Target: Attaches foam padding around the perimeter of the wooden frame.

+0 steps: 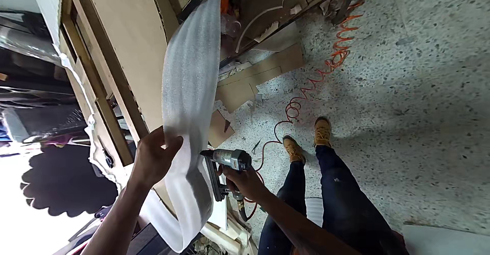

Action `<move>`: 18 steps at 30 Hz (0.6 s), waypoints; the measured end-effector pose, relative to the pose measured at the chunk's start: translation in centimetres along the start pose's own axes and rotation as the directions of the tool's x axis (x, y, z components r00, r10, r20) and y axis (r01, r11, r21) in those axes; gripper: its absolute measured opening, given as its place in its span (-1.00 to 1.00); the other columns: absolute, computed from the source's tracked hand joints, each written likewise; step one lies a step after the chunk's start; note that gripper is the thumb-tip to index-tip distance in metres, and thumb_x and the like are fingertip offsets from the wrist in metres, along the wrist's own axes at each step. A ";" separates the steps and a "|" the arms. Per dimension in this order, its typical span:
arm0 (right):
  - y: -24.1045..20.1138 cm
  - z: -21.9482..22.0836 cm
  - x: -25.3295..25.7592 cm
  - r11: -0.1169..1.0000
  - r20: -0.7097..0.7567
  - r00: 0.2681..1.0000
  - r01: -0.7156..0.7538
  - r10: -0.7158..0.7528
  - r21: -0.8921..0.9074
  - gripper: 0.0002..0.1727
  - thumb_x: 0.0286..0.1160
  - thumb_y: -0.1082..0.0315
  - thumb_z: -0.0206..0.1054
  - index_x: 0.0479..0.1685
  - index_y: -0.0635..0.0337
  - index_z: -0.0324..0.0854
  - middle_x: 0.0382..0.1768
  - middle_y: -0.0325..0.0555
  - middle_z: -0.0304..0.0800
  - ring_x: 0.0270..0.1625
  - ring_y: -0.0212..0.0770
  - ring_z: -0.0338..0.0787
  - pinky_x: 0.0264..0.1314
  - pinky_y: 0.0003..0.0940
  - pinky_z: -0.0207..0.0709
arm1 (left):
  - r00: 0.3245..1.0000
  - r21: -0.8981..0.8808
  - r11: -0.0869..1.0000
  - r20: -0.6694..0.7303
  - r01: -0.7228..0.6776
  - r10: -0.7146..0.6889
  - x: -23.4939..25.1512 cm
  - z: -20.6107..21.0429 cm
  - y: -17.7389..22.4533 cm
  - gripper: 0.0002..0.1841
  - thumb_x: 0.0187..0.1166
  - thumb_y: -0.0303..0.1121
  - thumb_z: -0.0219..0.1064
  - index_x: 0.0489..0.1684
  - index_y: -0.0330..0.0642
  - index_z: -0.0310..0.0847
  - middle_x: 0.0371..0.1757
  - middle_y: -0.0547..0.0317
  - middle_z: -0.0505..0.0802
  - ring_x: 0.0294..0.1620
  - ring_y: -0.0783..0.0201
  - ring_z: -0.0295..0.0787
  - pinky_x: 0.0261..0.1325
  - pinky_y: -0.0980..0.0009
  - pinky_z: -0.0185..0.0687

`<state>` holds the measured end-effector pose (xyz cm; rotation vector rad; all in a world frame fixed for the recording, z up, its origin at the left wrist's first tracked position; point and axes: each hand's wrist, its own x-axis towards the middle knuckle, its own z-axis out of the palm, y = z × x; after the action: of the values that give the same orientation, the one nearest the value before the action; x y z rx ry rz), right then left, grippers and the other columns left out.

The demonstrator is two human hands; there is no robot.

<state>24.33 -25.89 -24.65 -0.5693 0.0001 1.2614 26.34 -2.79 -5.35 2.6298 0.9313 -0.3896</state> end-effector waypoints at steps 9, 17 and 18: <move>-4.9 -1.0 2.1 0.993 0.053 0.994 -0.096 0.100 -0.072 -0.64 0.77 0.11 0.20 0.12 0.24 0.70 -0.42 0.08 0.75 -0.64 -0.20 0.61 -0.51 -0.30 0.61 | 0.999 -0.084 0.995 -0.010 0.045 -0.046 0.1 -0.2 0.0 -0.79 0.53 -0.05 0.41 -0.11 0.10 0.82 -0.08 0.43 0.86 -0.09 0.44 0.86 -0.04 0.30 0.92; -7.9 -1.4 4.2 0.986 0.085 0.990 -0.098 0.111 -0.136 -0.64 0.78 0.12 0.20 0.11 0.25 0.68 -0.31 0.10 0.77 -0.62 -0.22 0.61 -0.49 -0.31 0.62 | 0.998 -0.172 0.983 0.007 0.061 -0.060 0.4 -0.7 -0.4 -0.78 0.51 -0.01 0.39 -0.19 0.13 0.82 -0.07 0.46 0.87 -0.13 0.42 0.87 -0.13 0.30 0.93; -8.3 -1.7 4.3 0.982 0.091 0.988 -0.114 0.128 -0.149 -0.65 0.78 0.13 0.20 0.11 0.24 0.69 -0.30 0.10 0.78 -0.62 -0.21 0.62 -0.49 -0.30 0.62 | 0.998 -0.184 0.980 0.007 0.069 -0.068 0.4 -0.7 -0.5 -0.77 0.50 0.00 0.39 -0.18 0.13 0.83 -0.06 0.46 0.87 -0.11 0.41 0.88 -0.10 0.30 0.94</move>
<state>33.74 -24.28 -24.09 -0.6366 -0.1424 1.4153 26.46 -1.91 -4.93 2.4351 1.0089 -0.3053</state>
